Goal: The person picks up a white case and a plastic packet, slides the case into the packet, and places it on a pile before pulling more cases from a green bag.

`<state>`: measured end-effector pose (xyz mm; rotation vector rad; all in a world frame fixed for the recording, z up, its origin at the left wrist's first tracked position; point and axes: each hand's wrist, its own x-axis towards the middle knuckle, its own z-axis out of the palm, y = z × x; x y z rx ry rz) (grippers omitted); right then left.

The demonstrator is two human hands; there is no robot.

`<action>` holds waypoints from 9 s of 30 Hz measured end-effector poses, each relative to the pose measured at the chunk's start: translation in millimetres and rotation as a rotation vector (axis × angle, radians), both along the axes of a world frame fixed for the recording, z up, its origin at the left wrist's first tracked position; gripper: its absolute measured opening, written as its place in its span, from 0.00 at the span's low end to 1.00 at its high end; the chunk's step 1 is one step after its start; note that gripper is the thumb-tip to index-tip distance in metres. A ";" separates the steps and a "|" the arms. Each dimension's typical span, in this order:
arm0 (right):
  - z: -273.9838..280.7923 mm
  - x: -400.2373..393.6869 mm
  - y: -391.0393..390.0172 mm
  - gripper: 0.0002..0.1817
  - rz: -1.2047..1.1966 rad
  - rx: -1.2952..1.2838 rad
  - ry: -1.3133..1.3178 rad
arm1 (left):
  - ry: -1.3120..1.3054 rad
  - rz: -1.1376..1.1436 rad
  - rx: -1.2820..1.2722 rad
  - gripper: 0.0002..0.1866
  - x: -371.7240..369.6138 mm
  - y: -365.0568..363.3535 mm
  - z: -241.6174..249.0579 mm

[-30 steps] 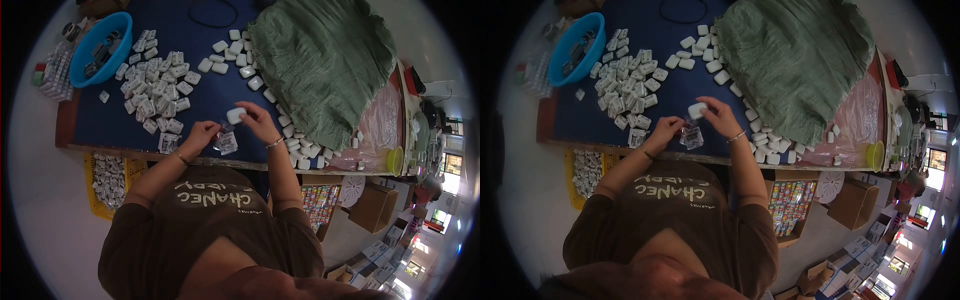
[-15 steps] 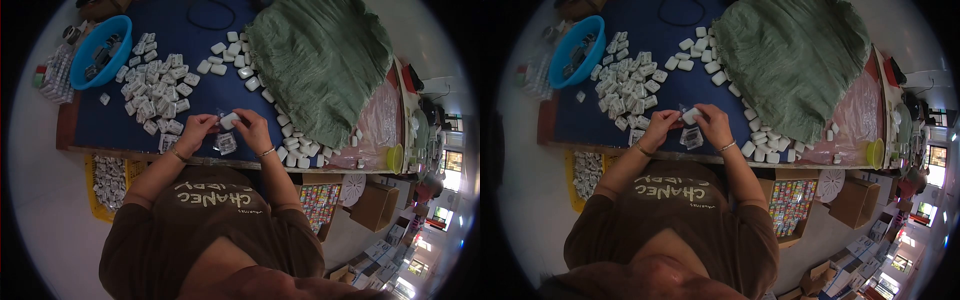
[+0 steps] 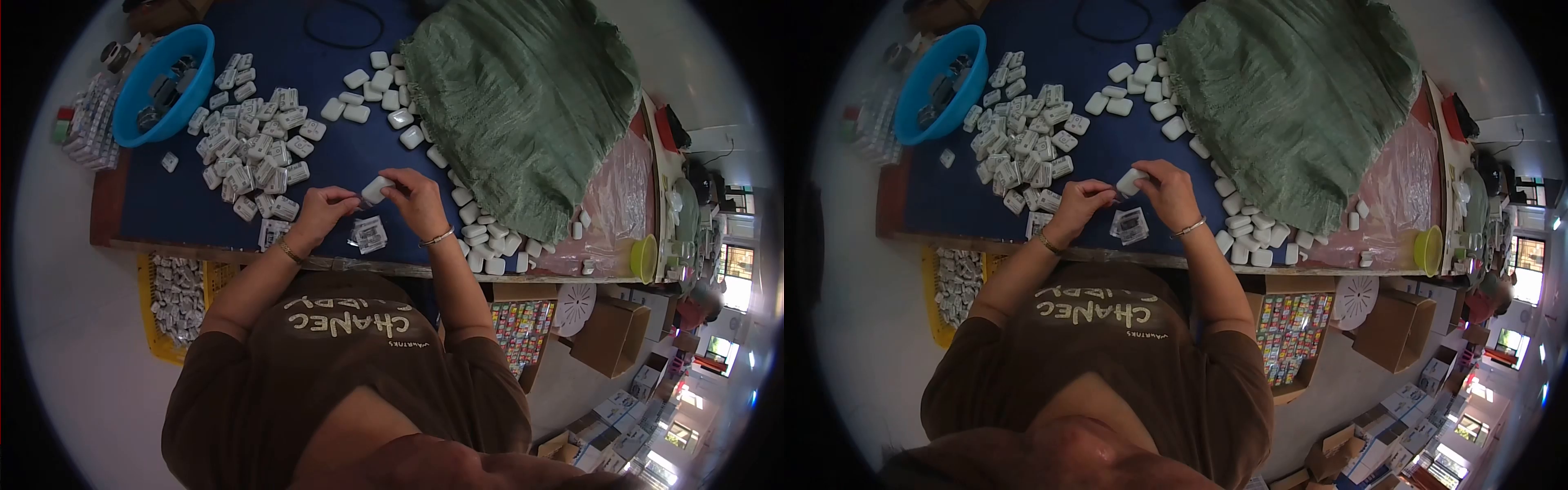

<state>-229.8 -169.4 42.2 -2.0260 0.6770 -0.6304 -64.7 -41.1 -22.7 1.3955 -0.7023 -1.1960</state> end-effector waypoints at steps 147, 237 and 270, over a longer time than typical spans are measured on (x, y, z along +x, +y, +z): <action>-26.9 10.2 26.7 0.16 0.069 0.400 -0.108 | 0.327 0.099 0.087 0.12 -10.3 -6.0 16.5; -24.9 -25.4 21.6 0.09 -0.204 -0.625 0.260 | 0.501 1.345 -0.063 0.36 369.0 63.4 40.1; -21.9 38.3 42.8 0.08 0.094 -0.695 0.206 | 0.368 1.426 -0.178 0.22 341.9 378.5 54.2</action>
